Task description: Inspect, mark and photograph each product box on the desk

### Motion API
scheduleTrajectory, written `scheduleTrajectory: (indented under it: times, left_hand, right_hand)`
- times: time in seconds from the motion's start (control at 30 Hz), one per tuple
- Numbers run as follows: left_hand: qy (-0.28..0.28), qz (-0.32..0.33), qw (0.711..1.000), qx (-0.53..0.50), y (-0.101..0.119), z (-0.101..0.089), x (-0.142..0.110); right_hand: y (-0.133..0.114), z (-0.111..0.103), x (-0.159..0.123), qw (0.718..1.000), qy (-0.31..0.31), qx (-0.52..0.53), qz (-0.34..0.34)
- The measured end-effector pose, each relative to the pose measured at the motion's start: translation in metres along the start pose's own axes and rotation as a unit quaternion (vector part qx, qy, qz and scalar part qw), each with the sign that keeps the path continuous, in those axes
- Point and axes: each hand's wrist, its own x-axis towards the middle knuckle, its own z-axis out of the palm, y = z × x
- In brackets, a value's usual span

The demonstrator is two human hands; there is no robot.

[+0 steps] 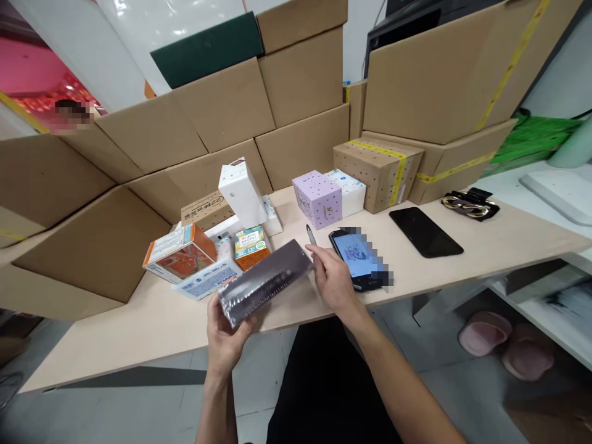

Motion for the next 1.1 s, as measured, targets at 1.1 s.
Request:
scheduleTrajectory:
  times: [1.1]
  left_hand:
    - [-0.080, 0.005, 0.994, 0.068, 0.006, -0.002, 0.000]
  right_hand:
    - [-0.063, -0.008, 0.025, 0.954, -0.153, 0.219, 0.138]
